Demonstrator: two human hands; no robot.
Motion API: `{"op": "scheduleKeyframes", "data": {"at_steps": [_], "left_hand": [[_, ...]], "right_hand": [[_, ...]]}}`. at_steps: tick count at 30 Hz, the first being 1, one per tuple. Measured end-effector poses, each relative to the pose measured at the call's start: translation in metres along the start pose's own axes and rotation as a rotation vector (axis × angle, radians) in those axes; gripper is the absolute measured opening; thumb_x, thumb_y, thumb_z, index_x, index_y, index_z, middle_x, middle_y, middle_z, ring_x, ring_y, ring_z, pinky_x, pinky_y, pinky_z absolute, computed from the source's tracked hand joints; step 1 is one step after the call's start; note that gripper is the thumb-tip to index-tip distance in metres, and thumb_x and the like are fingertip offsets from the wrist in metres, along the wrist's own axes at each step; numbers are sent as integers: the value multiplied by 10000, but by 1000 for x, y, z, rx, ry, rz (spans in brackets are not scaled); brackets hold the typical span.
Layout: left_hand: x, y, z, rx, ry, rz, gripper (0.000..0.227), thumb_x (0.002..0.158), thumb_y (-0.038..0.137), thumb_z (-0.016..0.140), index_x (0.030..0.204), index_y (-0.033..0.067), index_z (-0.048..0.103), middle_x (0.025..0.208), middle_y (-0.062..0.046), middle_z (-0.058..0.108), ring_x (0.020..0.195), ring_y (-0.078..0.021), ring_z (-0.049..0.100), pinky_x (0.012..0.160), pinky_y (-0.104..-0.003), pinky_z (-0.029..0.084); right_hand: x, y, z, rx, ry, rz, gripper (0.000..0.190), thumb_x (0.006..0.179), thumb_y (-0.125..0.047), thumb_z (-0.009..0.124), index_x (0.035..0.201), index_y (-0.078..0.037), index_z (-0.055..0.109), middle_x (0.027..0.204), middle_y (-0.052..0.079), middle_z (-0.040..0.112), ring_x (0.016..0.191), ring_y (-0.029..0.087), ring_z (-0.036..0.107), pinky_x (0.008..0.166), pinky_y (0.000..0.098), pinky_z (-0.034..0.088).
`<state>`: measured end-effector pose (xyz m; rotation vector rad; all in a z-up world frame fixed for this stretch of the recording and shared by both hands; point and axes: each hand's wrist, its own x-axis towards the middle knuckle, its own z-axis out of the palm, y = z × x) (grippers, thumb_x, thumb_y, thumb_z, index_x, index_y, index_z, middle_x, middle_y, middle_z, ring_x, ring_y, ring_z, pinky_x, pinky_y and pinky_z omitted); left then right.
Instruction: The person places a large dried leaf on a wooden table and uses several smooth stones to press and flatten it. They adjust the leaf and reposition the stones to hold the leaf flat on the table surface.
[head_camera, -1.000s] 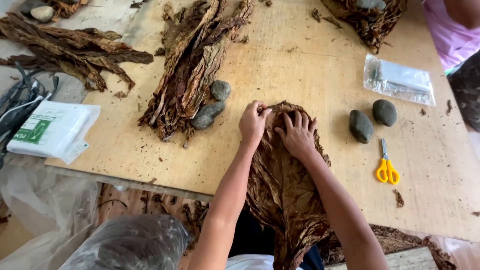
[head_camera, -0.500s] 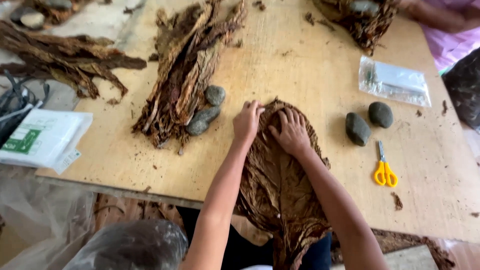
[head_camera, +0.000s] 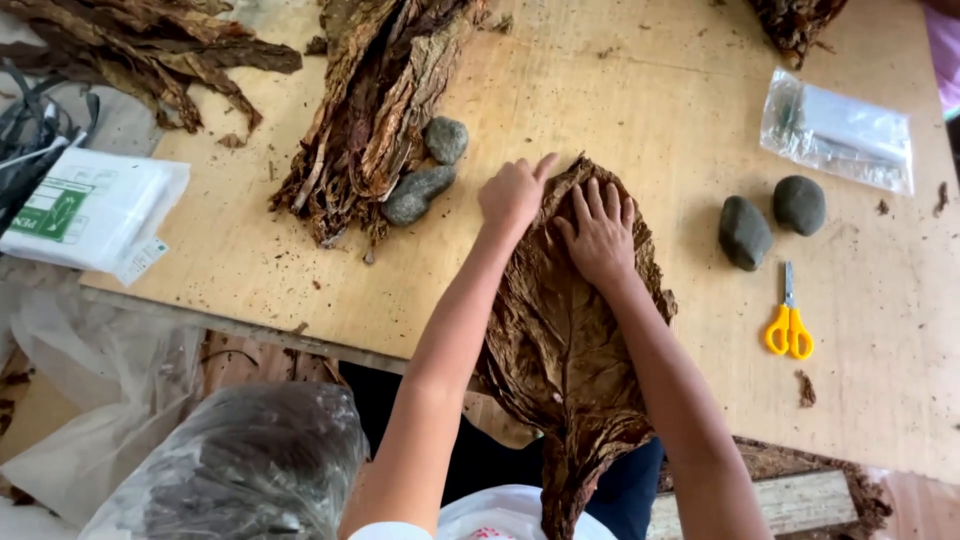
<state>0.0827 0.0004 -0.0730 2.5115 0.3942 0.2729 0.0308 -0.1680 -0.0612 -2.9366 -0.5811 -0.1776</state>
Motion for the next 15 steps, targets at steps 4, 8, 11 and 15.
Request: {"op": "scheduleKeyframes", "data": {"at_steps": [4, 8, 11, 15], "left_hand": [[-34, 71, -61, -12, -303, -94, 983, 909, 810, 240, 1116, -10, 741, 1127, -236, 742, 1126, -421, 698, 967, -541, 530], [-10, 68, -9, -152, -276, 86, 626, 898, 591, 549, 1115, 31, 725, 1149, -204, 738, 1147, -421, 693, 984, -553, 537], [8, 60, 6, -178, -58, 229, 360, 933, 472, 591, 1030, 134, 674, 992, -113, 745, 1018, -377, 736, 877, -543, 588], [14, 50, 7, -3, 244, 435, 293, 952, 494, 514, 1044, 227, 592, 853, -61, 732, 754, -341, 772, 713, -482, 634]], "right_hand": [[-1, 5, 18, -82, 335, -90, 544, 976, -548, 582, 1437, -261, 617, 1463, 67, 611, 1414, 336, 465, 1200, 566, 241], [9, 24, 48, 76, 431, -218, 505, 894, -349, 707, 1334, -117, 619, 1383, 133, 546, 1348, 327, 508, 1165, 483, 389], [11, 24, 45, 249, 333, -207, 555, 1005, -346, 567, 1476, -76, 452, 1443, 202, 469, 1376, 380, 473, 1152, 483, 401], [-3, 7, 6, 225, 167, -92, 814, 1004, -585, 416, 1631, -122, 181, 1621, 232, 309, 1490, 432, 271, 1192, 660, 202]]}}
